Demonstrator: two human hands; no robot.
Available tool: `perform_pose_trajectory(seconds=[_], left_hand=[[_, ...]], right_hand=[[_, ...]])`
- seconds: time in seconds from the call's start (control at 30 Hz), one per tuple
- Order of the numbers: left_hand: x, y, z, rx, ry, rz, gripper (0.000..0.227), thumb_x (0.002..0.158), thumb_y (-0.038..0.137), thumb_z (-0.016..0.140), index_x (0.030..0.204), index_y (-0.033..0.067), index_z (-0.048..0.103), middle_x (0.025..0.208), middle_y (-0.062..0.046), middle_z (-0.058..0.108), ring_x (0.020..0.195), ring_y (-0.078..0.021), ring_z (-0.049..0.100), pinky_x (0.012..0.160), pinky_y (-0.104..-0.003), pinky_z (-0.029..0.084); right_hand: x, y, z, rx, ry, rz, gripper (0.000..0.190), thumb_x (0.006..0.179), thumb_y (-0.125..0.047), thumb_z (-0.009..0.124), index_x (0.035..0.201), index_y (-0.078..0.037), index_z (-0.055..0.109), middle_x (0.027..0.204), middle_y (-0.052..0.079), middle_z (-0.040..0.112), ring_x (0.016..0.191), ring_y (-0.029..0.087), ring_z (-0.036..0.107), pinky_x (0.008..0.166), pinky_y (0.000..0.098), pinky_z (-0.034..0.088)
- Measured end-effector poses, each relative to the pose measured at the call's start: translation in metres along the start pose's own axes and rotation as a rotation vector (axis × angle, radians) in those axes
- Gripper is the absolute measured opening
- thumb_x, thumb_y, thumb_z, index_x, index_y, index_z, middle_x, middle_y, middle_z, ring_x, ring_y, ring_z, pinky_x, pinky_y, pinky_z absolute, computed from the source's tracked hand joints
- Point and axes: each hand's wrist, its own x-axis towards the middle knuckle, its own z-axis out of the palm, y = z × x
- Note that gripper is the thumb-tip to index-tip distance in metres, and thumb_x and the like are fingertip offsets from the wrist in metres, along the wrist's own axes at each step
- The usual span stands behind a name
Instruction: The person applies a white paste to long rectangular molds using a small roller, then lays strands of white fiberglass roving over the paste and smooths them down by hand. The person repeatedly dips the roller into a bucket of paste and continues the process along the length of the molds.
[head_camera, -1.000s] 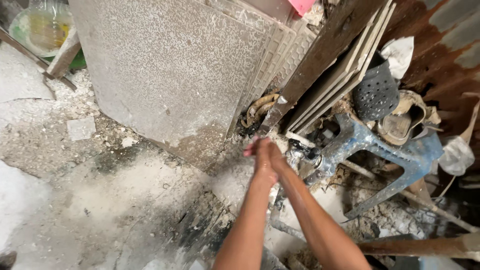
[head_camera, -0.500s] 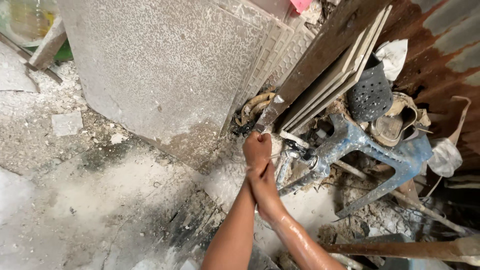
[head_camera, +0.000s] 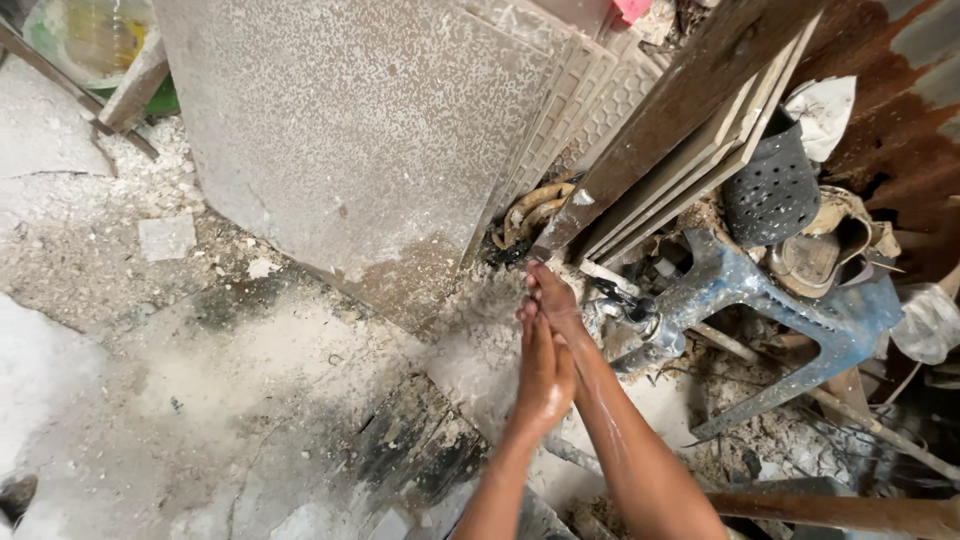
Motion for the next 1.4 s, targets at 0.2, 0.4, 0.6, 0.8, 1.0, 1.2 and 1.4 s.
perform_pose_trajectory(seconds=[0.2,0.4,0.6,0.8,1.0,1.2,1.4], left_hand=[[-0.041,0.017,0.029,0.181,0.204,-0.084,0.084,0.101,0.018,0.05,0.16,0.0006,-0.007,0.163,-0.038,-0.011,0.15,-0.0591,-0.004,0.12,-0.064,0.019],[0.017,0.016,0.009,-0.356,0.277,-0.267,0.089,0.076,0.006,0.069,0.147,0.0022,0.016,0.105,-0.02,0.061,0.09,-0.0301,0.068,0.075,-0.042,0.064],[0.041,0.012,-0.008,-0.445,0.326,-0.158,0.067,0.103,0.032,0.065,0.143,-0.0131,0.035,0.118,-0.029,0.059,0.097,-0.0301,0.07,0.083,-0.042,0.064],[-0.046,0.048,0.049,0.034,0.184,-0.154,0.087,0.102,0.033,0.036,0.158,0.0002,-0.021,0.167,-0.032,-0.022,0.154,-0.0519,-0.004,0.124,-0.059,0.013],[-0.097,0.069,0.068,0.047,-0.052,-0.284,0.105,0.1,0.029,0.06,0.152,-0.0071,-0.024,0.164,-0.032,-0.019,0.156,-0.0441,-0.013,0.126,-0.049,0.0],[0.01,0.032,0.022,-0.521,0.35,-0.48,0.089,0.085,0.019,0.063,0.153,-0.005,0.011,0.137,-0.031,0.052,0.118,-0.0358,0.066,0.102,-0.042,0.058],[0.071,-0.059,0.018,-0.847,0.241,-0.542,0.038,0.086,0.03,0.069,0.109,0.0007,0.06,0.108,-0.015,0.062,0.094,-0.0245,0.061,0.074,-0.037,0.052]], right_hand=[[-0.007,0.024,0.001,0.382,-0.248,-0.257,0.039,0.112,-0.036,0.051,0.08,-0.014,0.048,0.061,-0.002,0.047,0.052,0.013,0.045,0.048,0.0272,0.048],[-0.034,0.007,0.015,0.302,0.016,-0.026,0.028,0.107,-0.027,0.047,0.091,-0.005,0.057,0.074,0.006,0.064,0.077,0.021,0.071,0.079,0.0321,0.061],[-0.051,-0.017,0.041,0.166,-0.068,-0.065,0.02,0.104,-0.021,0.049,0.101,-0.004,0.06,0.087,0.006,0.073,0.085,0.015,0.071,0.081,0.0277,0.056],[0.013,-0.015,0.045,0.056,-0.164,-0.059,0.022,0.107,-0.021,0.049,0.098,-0.005,0.061,0.064,-0.001,0.049,0.05,0.009,0.041,0.057,0.0301,0.053],[0.06,-0.001,0.035,-0.682,-0.455,0.121,0.03,0.108,-0.027,0.045,0.091,-0.007,0.06,0.062,-0.003,0.05,0.052,0.009,0.043,0.058,0.0287,0.049],[0.049,0.019,0.015,-0.174,-0.19,-0.075,0.045,0.112,-0.035,0.051,0.077,-0.007,0.051,0.056,0.0,0.042,0.05,0.016,0.042,0.062,0.0365,0.053],[-0.013,0.016,-0.025,-0.056,-0.156,-0.115,0.037,0.109,-0.031,0.045,0.099,-0.001,0.065,0.091,0.013,0.074,0.093,0.025,0.071,0.093,0.0372,0.055]])
